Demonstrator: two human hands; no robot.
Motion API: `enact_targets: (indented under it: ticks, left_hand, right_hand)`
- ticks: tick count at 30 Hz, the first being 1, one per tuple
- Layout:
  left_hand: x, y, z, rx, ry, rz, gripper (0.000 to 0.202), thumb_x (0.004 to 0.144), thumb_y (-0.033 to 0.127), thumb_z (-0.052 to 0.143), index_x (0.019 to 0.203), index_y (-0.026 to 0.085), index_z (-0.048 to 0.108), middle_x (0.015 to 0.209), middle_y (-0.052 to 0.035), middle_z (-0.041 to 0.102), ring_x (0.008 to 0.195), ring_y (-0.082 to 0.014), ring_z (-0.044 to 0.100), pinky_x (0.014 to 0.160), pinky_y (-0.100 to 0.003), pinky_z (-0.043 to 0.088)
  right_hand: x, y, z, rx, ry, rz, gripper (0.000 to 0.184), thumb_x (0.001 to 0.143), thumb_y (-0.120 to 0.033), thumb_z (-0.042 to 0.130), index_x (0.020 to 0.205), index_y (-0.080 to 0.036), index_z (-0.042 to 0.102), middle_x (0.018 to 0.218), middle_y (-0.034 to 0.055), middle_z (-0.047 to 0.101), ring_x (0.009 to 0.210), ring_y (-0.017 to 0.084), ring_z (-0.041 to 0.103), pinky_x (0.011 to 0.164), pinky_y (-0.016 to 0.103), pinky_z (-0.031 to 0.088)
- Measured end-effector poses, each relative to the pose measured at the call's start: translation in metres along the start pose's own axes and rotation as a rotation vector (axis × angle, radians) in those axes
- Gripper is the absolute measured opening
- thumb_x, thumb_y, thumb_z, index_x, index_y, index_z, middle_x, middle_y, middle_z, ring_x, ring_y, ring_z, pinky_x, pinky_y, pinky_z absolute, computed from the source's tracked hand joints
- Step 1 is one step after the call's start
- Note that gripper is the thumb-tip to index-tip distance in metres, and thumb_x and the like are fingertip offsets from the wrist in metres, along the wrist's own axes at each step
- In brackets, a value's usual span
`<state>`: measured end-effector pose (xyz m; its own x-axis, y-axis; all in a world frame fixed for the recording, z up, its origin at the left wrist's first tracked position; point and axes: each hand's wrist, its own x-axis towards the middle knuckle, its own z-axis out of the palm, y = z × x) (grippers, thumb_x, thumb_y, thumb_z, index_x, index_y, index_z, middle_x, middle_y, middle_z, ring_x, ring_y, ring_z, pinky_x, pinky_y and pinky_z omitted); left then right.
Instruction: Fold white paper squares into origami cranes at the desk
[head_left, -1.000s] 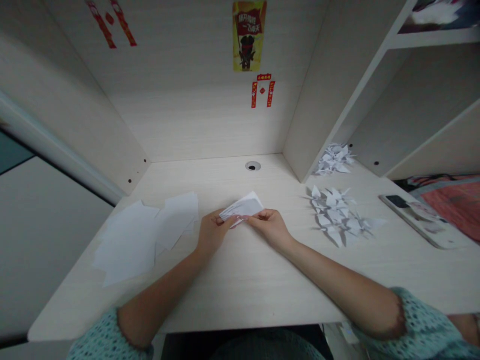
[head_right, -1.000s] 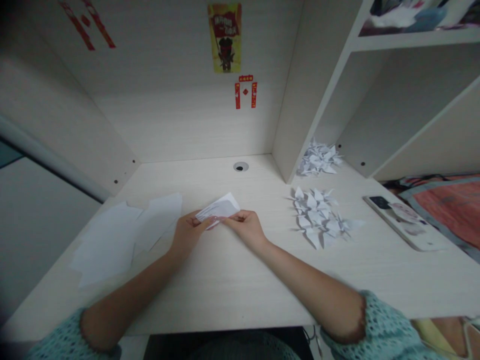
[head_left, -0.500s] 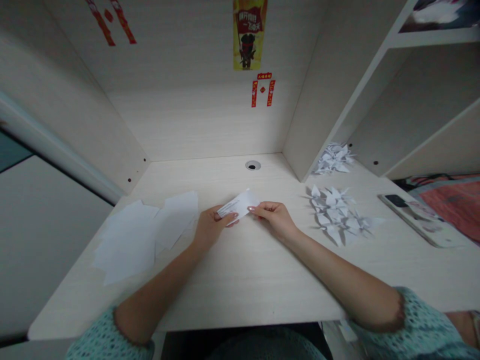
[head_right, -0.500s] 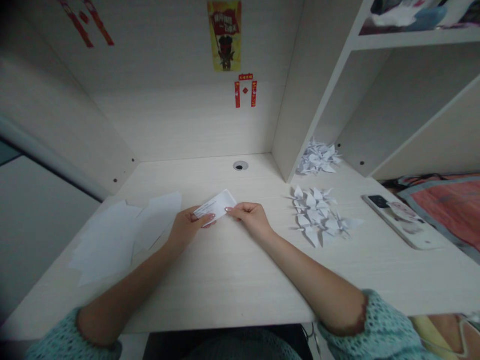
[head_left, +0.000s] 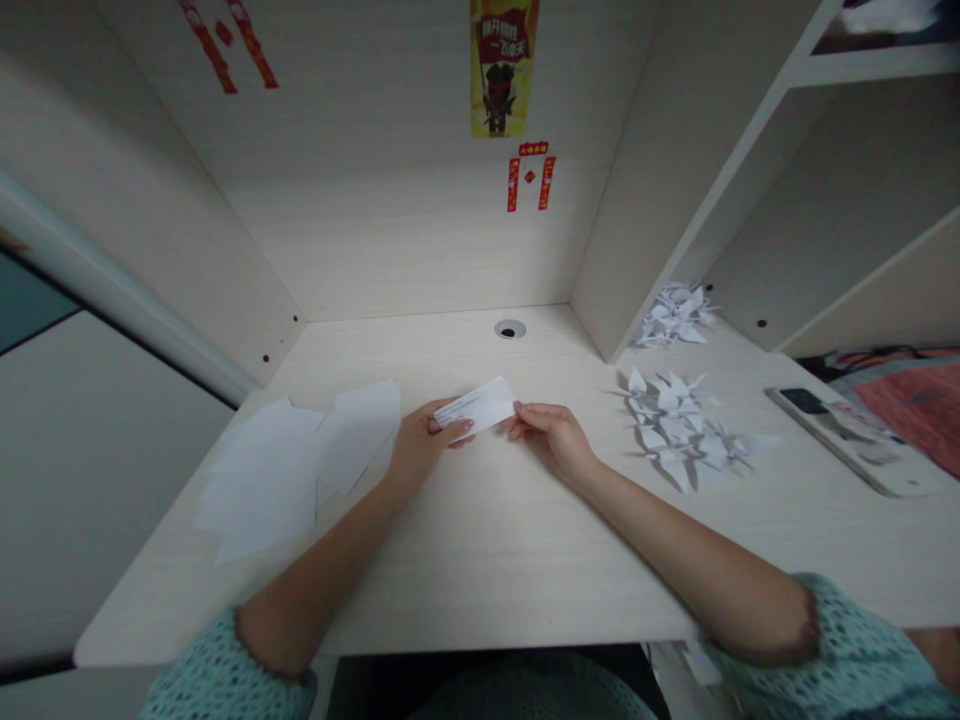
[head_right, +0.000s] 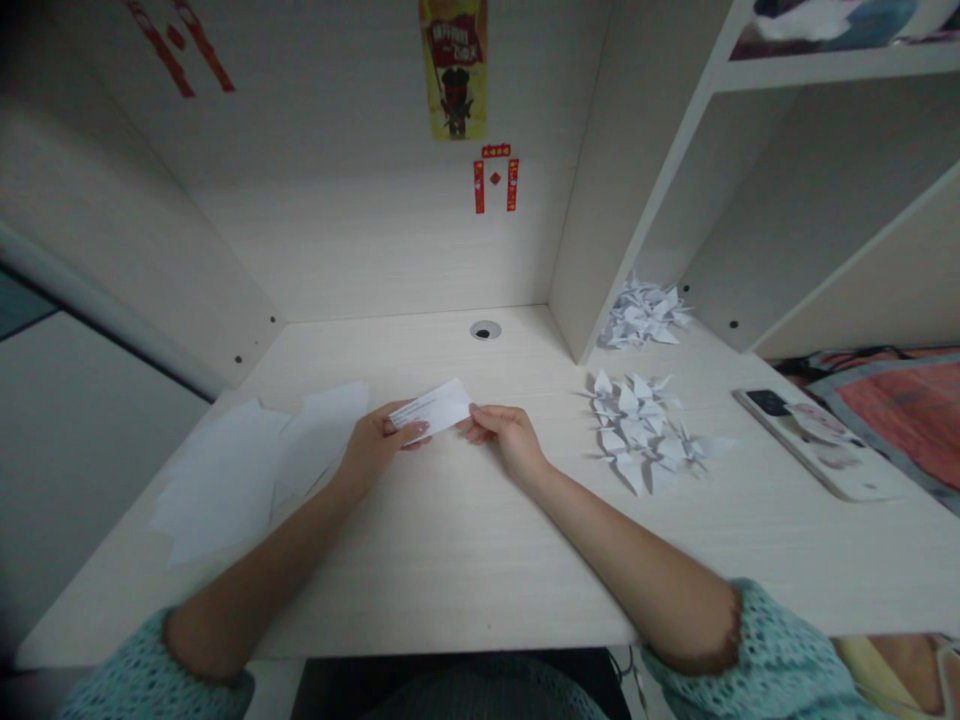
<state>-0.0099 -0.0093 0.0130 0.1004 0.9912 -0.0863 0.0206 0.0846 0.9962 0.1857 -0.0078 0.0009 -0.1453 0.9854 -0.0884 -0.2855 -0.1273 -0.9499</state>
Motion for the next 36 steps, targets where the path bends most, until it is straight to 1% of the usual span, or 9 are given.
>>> enact_targets:
  ticks: [4, 8, 13, 17, 19, 22, 24, 31, 36]
  left_hand:
    - [0.000, 0.001, -0.001, 0.084, 0.009, 0.027, 0.052, 0.066, 0.033, 0.073, 0.113, 0.016, 0.062, 0.094, -0.0059, 0.072, 0.075, -0.0173, 0.068, 0.067, -0.030, 0.058]
    - [-0.006, 0.002, -0.001, 0.336, 0.004, 0.104, 0.052, 0.068, 0.035, 0.071, 0.117, 0.022, 0.061, 0.071, -0.0004, 0.071, 0.061, -0.0159, 0.065, 0.058, -0.025, 0.053]
    - [-0.011, 0.008, 0.003, 0.346, 0.094, 0.171, 0.050, 0.068, 0.037, 0.071, 0.114, 0.023, 0.062, 0.076, -0.0013, 0.073, 0.067, -0.0174, 0.067, 0.060, -0.023, 0.050]
    - [-0.009, 0.006, 0.005, 0.213, 0.067, 0.168, 0.055, 0.067, 0.038, 0.071, 0.118, 0.020, 0.058, 0.088, -0.0041, 0.073, 0.076, -0.0177, 0.068, 0.066, -0.025, 0.050]
    - [-0.007, 0.003, 0.005, 0.209, 0.016, 0.138, 0.047, 0.067, 0.038, 0.071, 0.110, 0.019, 0.063, 0.091, -0.0056, 0.073, 0.079, -0.0193, 0.068, 0.070, -0.027, 0.051]
    - [-0.006, -0.002, 0.004, 0.305, -0.040, 0.124, 0.026, 0.071, 0.041, 0.066, 0.084, 0.019, 0.071, 0.085, -0.0055, 0.073, 0.081, -0.0214, 0.067, 0.072, -0.029, 0.050]
    - [-0.007, -0.004, 0.004, 0.334, -0.055, 0.129, 0.024, 0.073, 0.042, 0.064, 0.074, 0.019, 0.072, 0.078, -0.0039, 0.073, 0.077, -0.0208, 0.067, 0.071, -0.028, 0.049]
    - [-0.006, -0.005, 0.004, 0.259, -0.065, 0.073, 0.029, 0.073, 0.044, 0.063, 0.067, 0.016, 0.071, 0.067, -0.0021, 0.069, 0.061, -0.0135, 0.058, 0.057, -0.022, 0.040]
    - [-0.005, -0.005, 0.005, 0.225, -0.049, 0.055, 0.029, 0.072, 0.044, 0.064, 0.066, 0.016, 0.070, 0.062, -0.0002, 0.066, 0.059, -0.0119, 0.053, 0.057, -0.023, 0.038]
  right_hand:
    - [-0.003, 0.000, 0.004, -0.077, -0.016, -0.070, 0.042, 0.072, -0.056, 0.061, 0.071, -0.015, 0.070, 0.060, 0.0038, 0.065, 0.055, 0.014, 0.055, 0.054, 0.026, 0.040]
    - [-0.004, 0.006, 0.004, -0.281, -0.093, -0.121, 0.029, 0.065, -0.043, 0.073, 0.079, -0.017, 0.071, 0.069, 0.0011, 0.068, 0.059, 0.014, 0.055, 0.057, 0.026, 0.041]
    - [-0.004, 0.015, 0.000, -0.395, -0.125, -0.074, 0.027, 0.062, -0.039, 0.075, 0.077, -0.017, 0.074, 0.067, 0.0011, 0.068, 0.055, 0.014, 0.054, 0.052, 0.025, 0.038]
    - [-0.005, 0.015, 0.004, -0.352, -0.050, -0.076, 0.027, 0.060, -0.039, 0.076, 0.075, -0.017, 0.074, 0.062, -0.0001, 0.066, 0.051, 0.012, 0.051, 0.049, 0.024, 0.034]
    - [-0.006, 0.014, 0.007, -0.316, -0.027, -0.065, 0.027, 0.061, -0.040, 0.076, 0.072, -0.016, 0.073, 0.057, -0.0007, 0.064, 0.049, 0.011, 0.049, 0.048, 0.024, 0.032]
    - [-0.009, 0.014, 0.010, -0.260, -0.032, -0.052, 0.029, 0.061, -0.040, 0.076, 0.075, -0.015, 0.073, 0.063, 0.0008, 0.066, 0.054, 0.012, 0.052, 0.052, 0.024, 0.034]
    - [-0.010, 0.014, 0.011, -0.246, -0.036, -0.050, 0.031, 0.061, -0.041, 0.076, 0.076, -0.014, 0.073, 0.066, 0.0015, 0.067, 0.056, 0.013, 0.054, 0.054, 0.024, 0.035]
    - [-0.009, 0.010, 0.011, -0.240, -0.104, 0.009, 0.034, 0.059, -0.043, 0.076, 0.075, -0.013, 0.072, 0.067, 0.0032, 0.068, 0.058, 0.013, 0.055, 0.055, 0.024, 0.037]
    - [-0.006, 0.011, 0.010, -0.235, -0.137, 0.036, 0.037, 0.058, -0.043, 0.078, 0.077, -0.011, 0.072, 0.069, 0.0042, 0.068, 0.058, 0.013, 0.054, 0.056, 0.024, 0.037]
